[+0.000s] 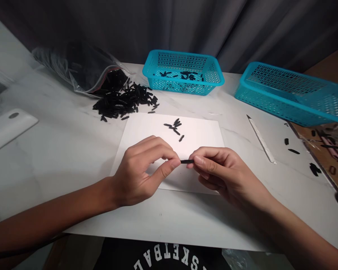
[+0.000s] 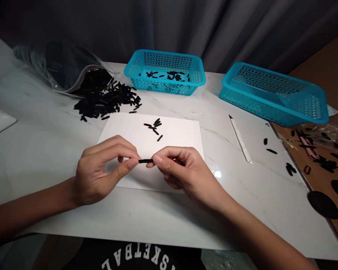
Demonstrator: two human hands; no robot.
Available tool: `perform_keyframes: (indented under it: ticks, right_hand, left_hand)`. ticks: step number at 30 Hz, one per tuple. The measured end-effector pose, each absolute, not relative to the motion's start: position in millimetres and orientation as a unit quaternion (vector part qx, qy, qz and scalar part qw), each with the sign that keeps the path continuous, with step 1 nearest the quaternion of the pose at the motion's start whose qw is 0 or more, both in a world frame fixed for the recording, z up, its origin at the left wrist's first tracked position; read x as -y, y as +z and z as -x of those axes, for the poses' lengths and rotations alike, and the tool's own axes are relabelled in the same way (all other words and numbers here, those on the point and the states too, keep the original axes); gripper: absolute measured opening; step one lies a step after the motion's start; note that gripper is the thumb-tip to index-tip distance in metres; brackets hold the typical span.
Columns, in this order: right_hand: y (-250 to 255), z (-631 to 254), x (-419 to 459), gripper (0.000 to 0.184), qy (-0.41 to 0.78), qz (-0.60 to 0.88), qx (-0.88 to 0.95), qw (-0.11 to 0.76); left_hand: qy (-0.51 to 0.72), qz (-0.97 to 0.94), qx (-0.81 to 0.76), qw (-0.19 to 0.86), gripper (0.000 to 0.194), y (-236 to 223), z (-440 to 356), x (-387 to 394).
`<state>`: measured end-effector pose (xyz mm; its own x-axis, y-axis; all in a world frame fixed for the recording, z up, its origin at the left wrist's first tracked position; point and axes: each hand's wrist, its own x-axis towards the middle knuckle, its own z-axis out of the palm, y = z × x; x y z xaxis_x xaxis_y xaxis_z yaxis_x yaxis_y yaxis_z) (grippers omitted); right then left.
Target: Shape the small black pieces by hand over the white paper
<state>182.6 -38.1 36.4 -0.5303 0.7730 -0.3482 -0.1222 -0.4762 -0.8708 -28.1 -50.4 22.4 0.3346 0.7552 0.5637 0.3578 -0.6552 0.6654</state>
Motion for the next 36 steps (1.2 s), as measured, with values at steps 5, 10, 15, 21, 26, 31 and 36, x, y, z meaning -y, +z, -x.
perform_keyframes:
  ticks: [5, 10, 15, 21, 26, 31, 36]
  right_hand:
    - [36, -182, 39, 0.02, 0.771, 0.383, 0.417, 0.291]
    - [36, -183, 38, 0.019, 0.775, 0.378, 0.418, 0.285]
    - [35, -183, 40, 0.021, 0.783, 0.374, 0.411, 0.279]
    - [35, -181, 22, 0.022, 0.771, 0.4, 0.406, 0.285]
    - [72, -177, -77, 0.028, 0.631, 0.447, 0.431, 0.465]
    - [70, -160, -95, 0.038, 0.643, 0.432, 0.454, 0.441]
    - [28, -140, -10, 0.064, 0.776, 0.376, 0.457, 0.218]
  left_hand:
    - [0.452, -0.787, -0.355, 0.225, 0.012, 23, 28, 51]
    - [0.452, -0.785, -0.356, 0.23, 0.013, 24, 28, 51]
    - [0.447, -0.786, -0.353, 0.242, 0.014, 25, 29, 51]
    - [0.459, -0.766, -0.378, 0.243, 0.011, 21, 27, 51]
    - [0.46, -0.747, -0.412, 0.246, 0.007, 12, 28, 49]
    - [0.456, -0.764, -0.415, 0.191, 0.008, 10, 32, 42]
    - [0.404, -0.798, -0.406, 0.186, 0.019, 8, 31, 41]
